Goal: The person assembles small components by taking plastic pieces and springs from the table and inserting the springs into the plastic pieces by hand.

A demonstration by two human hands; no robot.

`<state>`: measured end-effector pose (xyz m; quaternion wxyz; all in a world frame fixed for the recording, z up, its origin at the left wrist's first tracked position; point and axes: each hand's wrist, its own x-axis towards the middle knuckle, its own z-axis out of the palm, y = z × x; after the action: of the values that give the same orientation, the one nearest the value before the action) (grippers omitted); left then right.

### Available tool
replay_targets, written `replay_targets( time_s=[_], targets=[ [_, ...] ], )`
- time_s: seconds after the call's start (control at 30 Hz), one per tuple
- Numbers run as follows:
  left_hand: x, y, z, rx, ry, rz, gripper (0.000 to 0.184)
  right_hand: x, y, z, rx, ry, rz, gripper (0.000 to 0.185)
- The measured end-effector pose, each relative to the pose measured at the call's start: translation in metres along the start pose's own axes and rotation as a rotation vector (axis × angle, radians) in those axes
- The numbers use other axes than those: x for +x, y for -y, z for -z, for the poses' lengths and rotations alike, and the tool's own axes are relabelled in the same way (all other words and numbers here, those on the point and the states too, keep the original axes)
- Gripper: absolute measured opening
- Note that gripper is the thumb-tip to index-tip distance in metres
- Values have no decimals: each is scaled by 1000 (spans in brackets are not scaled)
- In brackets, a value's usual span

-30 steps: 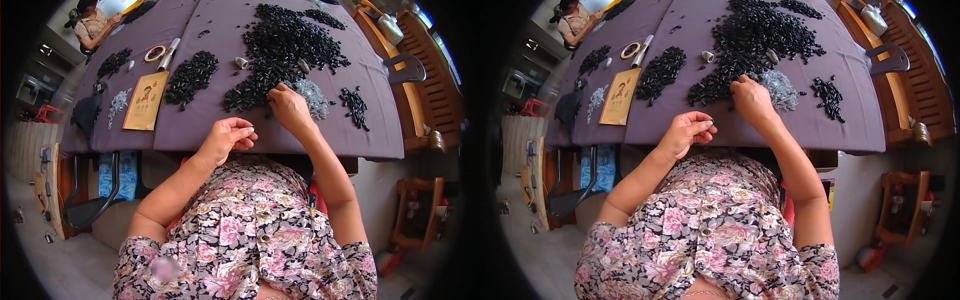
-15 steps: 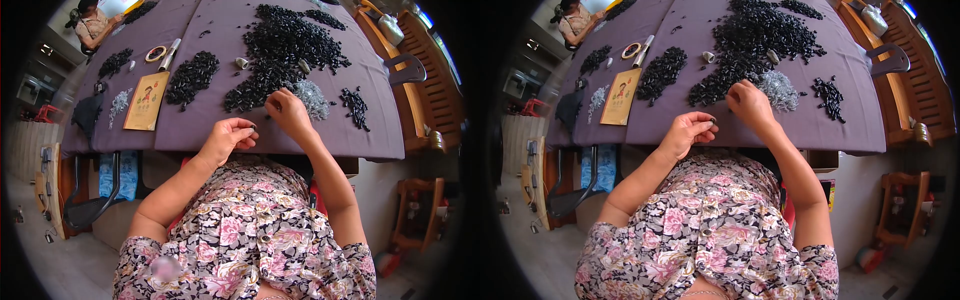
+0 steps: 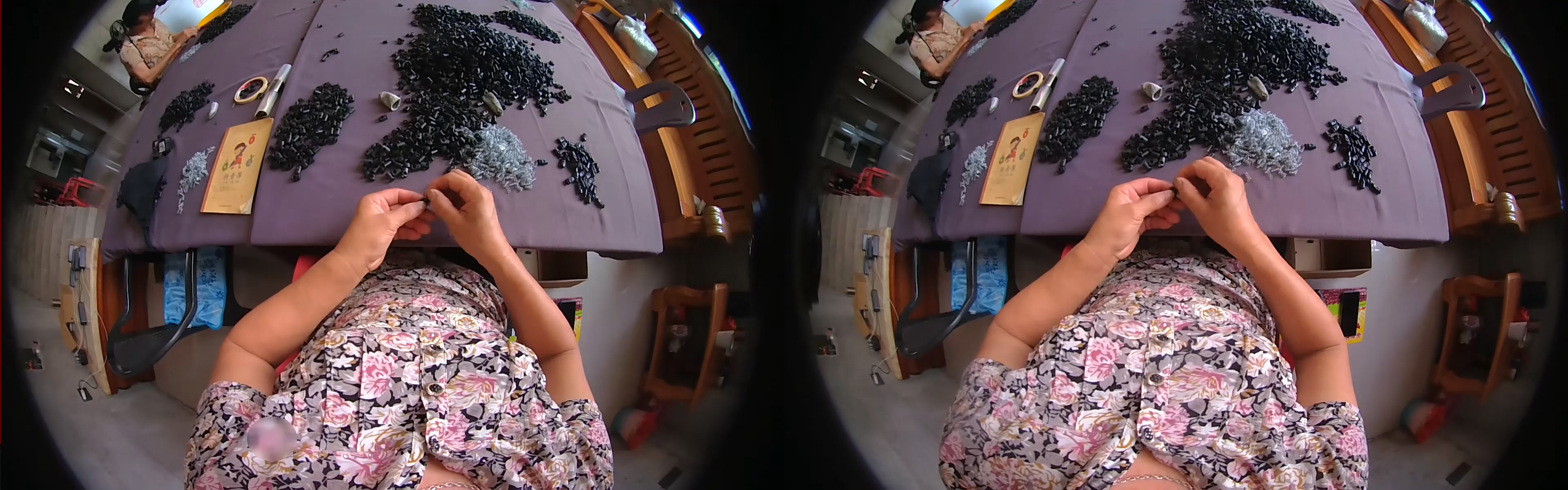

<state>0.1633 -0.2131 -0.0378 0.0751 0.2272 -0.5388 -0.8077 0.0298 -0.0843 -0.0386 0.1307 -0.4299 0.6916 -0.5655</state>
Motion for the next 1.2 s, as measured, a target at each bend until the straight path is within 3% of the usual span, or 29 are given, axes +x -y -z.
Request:
replay_targets(
  time_s=[0.57,0.97,1.2],
  targets=[
    [-2,2,-1,25,13,-29,18,-4,-8,-6,151,1,-98,12],
    [-1,0,-2,30,-46,47,18,-4,22,12,-183,124,102,11],
    [0,0,-2,-91,-71,69,17,-3,35,18,-194,232,76,38]
  ],
)
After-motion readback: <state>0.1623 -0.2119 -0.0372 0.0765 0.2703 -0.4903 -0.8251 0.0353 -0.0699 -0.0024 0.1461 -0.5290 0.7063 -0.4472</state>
